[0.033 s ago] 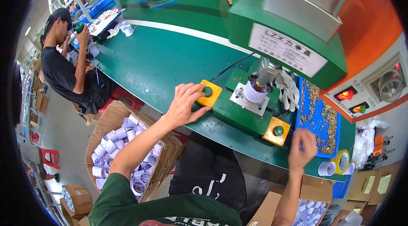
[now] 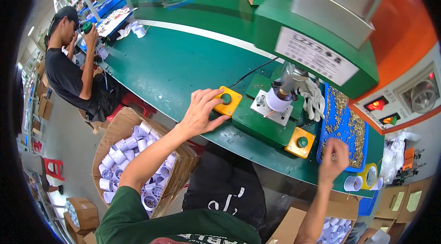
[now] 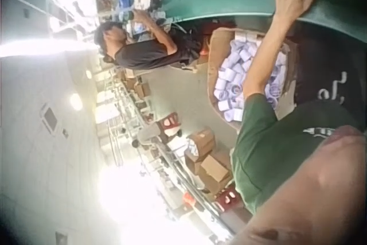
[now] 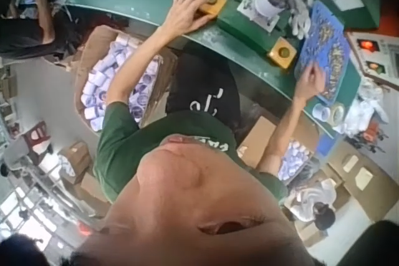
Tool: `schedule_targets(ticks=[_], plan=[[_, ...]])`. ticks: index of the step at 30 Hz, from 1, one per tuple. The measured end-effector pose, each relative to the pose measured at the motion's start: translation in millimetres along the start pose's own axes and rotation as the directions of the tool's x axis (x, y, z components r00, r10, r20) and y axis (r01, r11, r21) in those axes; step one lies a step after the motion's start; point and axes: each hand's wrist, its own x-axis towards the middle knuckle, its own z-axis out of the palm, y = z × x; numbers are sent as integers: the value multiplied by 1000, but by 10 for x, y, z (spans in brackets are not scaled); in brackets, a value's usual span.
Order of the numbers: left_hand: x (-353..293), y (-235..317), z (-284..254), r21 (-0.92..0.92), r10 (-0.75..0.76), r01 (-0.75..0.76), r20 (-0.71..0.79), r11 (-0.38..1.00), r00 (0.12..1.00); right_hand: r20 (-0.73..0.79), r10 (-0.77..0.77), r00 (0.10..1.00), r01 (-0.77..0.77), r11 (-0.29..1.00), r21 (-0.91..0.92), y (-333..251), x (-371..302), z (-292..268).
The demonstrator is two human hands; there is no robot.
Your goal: The person assembles electrical bulb components by taking bulb housings, metal contacts, and plastic cups from a cardboard box and inserting them into a pneumatic press machine to join them.
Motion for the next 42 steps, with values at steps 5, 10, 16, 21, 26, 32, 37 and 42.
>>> schedule_targets(ticks=[5, 10, 16, 21, 26, 32, 37, 42], plan=[[39, 12, 3, -41, -23, 23, 3, 999, 1000, 255, 195, 947, -113, 947, -302, 825, 271, -193], [43, 35, -13, -23, -33, 33, -10, 999, 999, 454, 228, 861, -100, 952, -289, 1136, 411, -98], [27, 37, -7, -20, -51, 51, -22, 999, 998, 598, 329, 731, -293, 943, -160, 892, 627, 27], [29, 39, -20, -28, -65, 65, -17, 998, 998, 665, 320, 674, -197, 946, -255, 706, 722, -13], [36, 23, 8, -28, -69, 68, -22, 997, 997, 621, 105, 777, 5, 985, -172, 741, 740, -102], [40, 7, 13, -64, -61, 59, -31, 996, 998, 524, 296, 798, -267, 955, -132, 852, 830, -289], [3, 23, 6, -53, -62, 60, -46, 997, 997, 538, 337, 773, -373, 927, -44, 852, 892, -384], [-61, 36, -35, -96, -113, 113, 11, 989, 994, 605, 334, 723, -369, 927, -72, 737, 974, -375]])
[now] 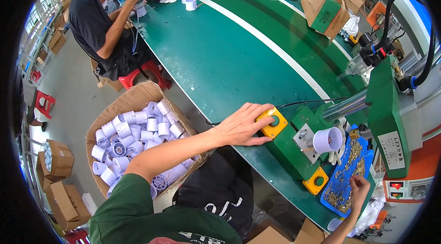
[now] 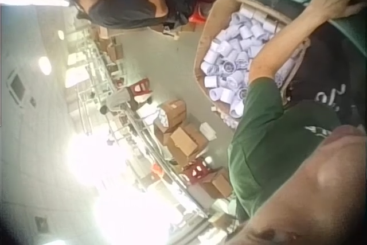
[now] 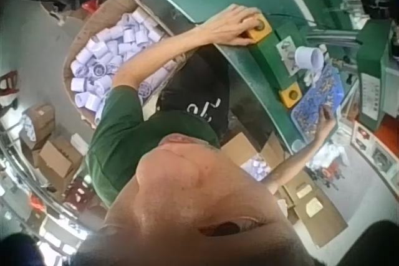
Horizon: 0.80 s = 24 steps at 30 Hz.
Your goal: The person assembles electrical bulb components by taking bulb housings, metal contacts, and plastic cups from a cardboard box and inserting them into a pneumatic press machine to join them.
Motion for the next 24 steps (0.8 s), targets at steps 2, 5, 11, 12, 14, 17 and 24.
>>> schedule_targets(ticks=[2, 5, 11, 12, 14, 17, 24], plan=[[54, 8, 37, 16, 39, -39, -28, 999, 999, 11, -18, 1000, 19, 999, -48, 69, -19, -108], [138, -31, 115, -42, 69, -71, -45, 997, 997, 27, -112, 993, 115, 985, -132, -42, -40, -226], [94, -69, 42, 19, -35, 34, 14, 999, 999, 74, -210, 975, 213, 976, -45, -1033, 82, 113], [75, -81, 38, 13, -46, 46, 0, 999, 999, 70, -351, 934, 355, 933, -53, -1171, 112, 169], [65, -93, 57, -15, -53, 53, -8, 998, 999, 27, -371, 928, 372, 926, -68, -1472, 117, 283], [94, -18, 101, -21, -65, 65, 9, 998, 998, 9, -353, 936, 342, 912, 225, -1666, 112, 370], [62, 5, 97, -6, -78, 78, 24, 997, 997, 104, -195, 975, 194, 981, 12, -2192, 194, 582]])
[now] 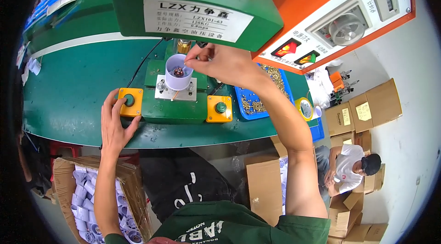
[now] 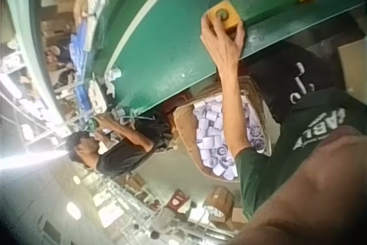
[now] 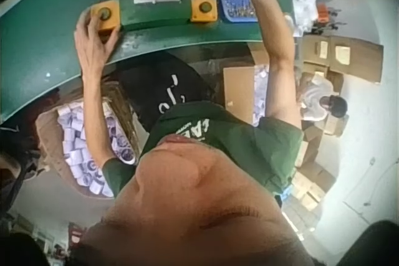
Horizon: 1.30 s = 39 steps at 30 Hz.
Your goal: The person assembles electrical bulb components by taking bulb housings, metal contacts, and plastic cups from a cardboard box and inserting them into a pneumatic press machine to join them.
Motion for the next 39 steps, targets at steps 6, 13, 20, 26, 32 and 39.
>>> schedule_targets(ticks=[6, 13, 20, 26, 32, 39], plan=[[-5, -22, 4, 7, -1, 1, -11, 1000, 1000, 131, 45, 990, -24, 988, -155, -50, 106, 14], [11, -28, -19, -1, -8, 8, -6, 1000, 1000, 170, 1, 985, 19, 994, -112, -94, 170, 72], [32, -8, -3, 15, 24, -24, -9, 1000, 1000, 202, 6, 979, 15, 995, -103, -114, 190, 51], [-2, -31, -15, 47, 78, -76, -58, 996, 995, -18, -149, 989, 149, 989, -12, 98, -121, 11], [3, 0, -17, 160, 209, -201, -37, 966, 977, -336, -416, 845, 312, 894, -323, 860, -1050, 522], [-27, -58, -74, 228, 216, -206, -18, 951, 976, -366, -474, 801, 298, 846, -443, 1047, -1163, 845]])
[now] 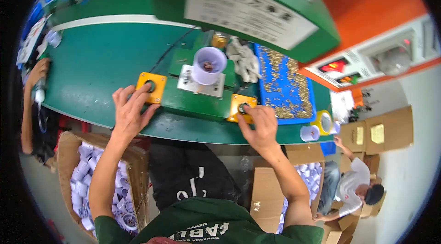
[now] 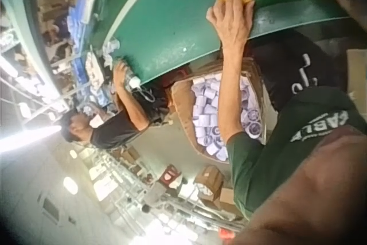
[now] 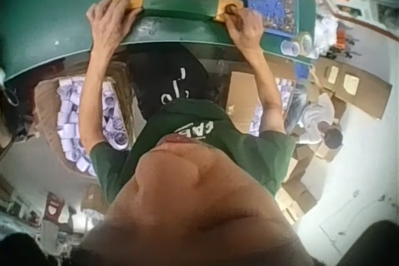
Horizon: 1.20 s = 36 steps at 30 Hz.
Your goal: The person assembles electrical bulb components by taking bulb housings, metal contacts, and plastic cups from a cardboard box and inserting them into a pneumatic press machine to join them.
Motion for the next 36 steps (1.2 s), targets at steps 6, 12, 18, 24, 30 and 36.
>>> schedule_targets(ticks=[6, 12, 18, 24, 30, 36], plan=[[107, 24, 19, -62, 13, -12, 13, 998, 1000, -12, 5, 1000, -5, 1000, 5, 82, -78, -7], [23, 6, -1, -132, -19, 15, -25, 991, 999, -108, -70, 992, 80, 993, 91, 114, -203, 79], [292, 135, -33, -195, -63, 51, -58, 979, 996, -170, 100, 980, -73, 984, 160, 211, -302, 101], [610, 343, 82, -366, -240, 237, 40, 900, 970, -186, 71, 980, -46, 990, 135, 195, -262, 142], [948, 592, 247, -535, -256, 229, 26, 813, 966, -229, 72, 971, -41, 990, 136, 196, -260, 119], [1150, 730, 338, -632, -281, 228, 17, 741, 960, -211, 102, 972, -71, 986, 148, 188, -294, 162]])
